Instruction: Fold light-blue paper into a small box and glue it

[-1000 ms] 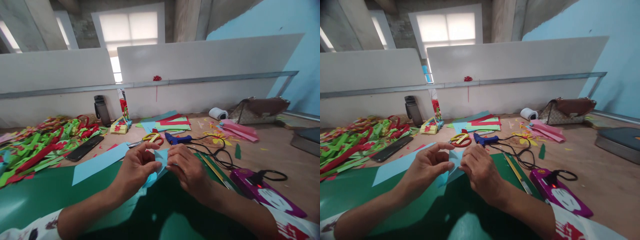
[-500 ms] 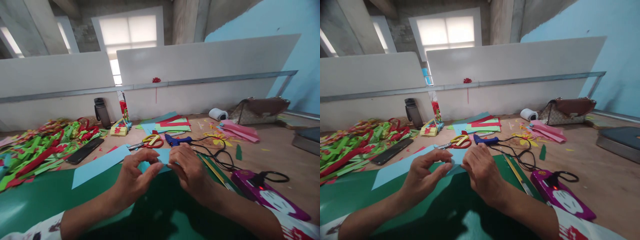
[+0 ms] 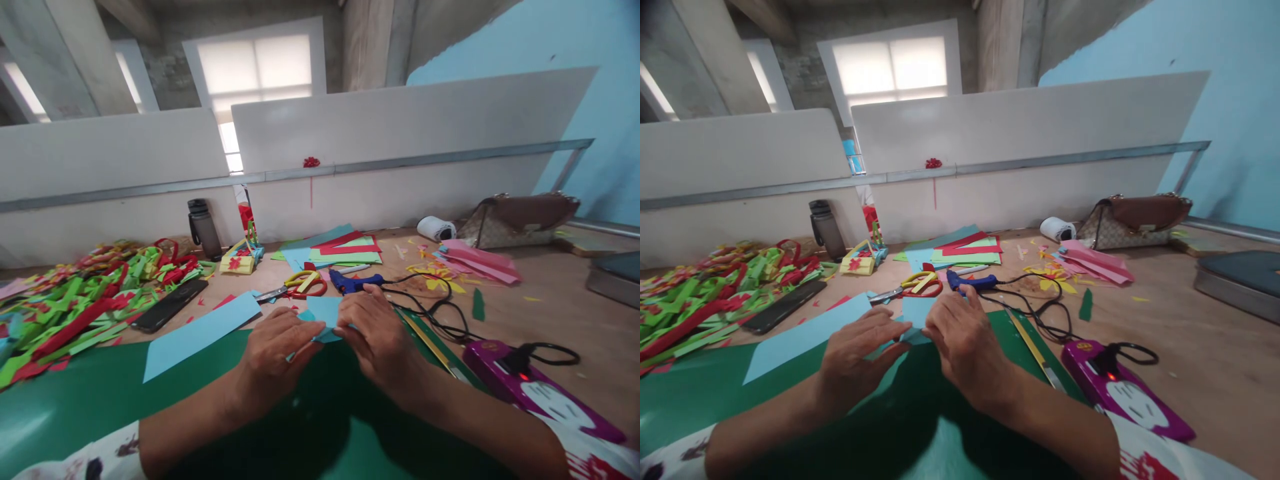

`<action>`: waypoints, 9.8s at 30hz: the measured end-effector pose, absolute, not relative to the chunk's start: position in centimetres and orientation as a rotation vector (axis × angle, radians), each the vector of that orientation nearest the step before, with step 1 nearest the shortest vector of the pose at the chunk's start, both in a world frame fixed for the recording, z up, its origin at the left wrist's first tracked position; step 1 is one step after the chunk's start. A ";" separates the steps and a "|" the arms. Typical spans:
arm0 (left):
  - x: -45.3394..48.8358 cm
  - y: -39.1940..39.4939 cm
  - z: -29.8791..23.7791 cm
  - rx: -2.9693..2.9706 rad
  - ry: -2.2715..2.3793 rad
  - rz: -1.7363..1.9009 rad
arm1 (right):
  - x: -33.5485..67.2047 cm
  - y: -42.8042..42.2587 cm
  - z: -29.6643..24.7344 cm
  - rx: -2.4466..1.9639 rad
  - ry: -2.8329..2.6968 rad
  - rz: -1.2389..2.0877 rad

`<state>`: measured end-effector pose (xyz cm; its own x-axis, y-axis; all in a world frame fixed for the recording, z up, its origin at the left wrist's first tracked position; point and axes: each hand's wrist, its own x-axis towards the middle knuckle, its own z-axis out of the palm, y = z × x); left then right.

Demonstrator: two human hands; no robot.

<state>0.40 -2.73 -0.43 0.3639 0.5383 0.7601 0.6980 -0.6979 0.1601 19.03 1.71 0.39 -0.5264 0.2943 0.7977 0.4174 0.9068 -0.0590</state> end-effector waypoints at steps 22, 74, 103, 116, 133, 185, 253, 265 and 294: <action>1.1 -2.2 -0.9 -2.343 -1.004 -1.538 | 18.9 1.7 0.3 -0.589 -2.221 -0.128; 1.4 -2.7 0.6 -2.565 -1.767 -1.827 | 19.0 2.3 -0.1 -0.482 -2.268 -0.190; 1.5 -2.7 -0.7 -2.523 -1.405 -1.876 | 18.9 1.9 -0.1 -0.510 -2.265 -0.193; 1.5 -2.7 -1.2 -2.410 -1.423 -1.719 | 18.9 1.8 -0.2 -0.504 -2.294 -0.233; 1.5 -2.5 -2.3 -2.312 -1.125 -1.608 | 18.7 1.8 -0.6 -0.444 -2.268 -0.244; 0.4 -2.4 -2.4 -2.373 -0.885 -1.160 | 19.1 2.0 0.5 -0.705 -2.168 0.182; 1.1 -2.9 -2.4 -2.422 -0.830 -1.152 | 18.4 1.1 0.5 -0.971 -2.219 0.671; 1.7 -3.1 -1.3 -2.422 -0.741 -1.165 | 18.3 1.1 0.2 -0.971 -2.205 0.594; 1.1 -2.6 1.3 -2.482 -1.140 -1.482 | 19.0 1.5 0.4 -0.624 -2.159 0.093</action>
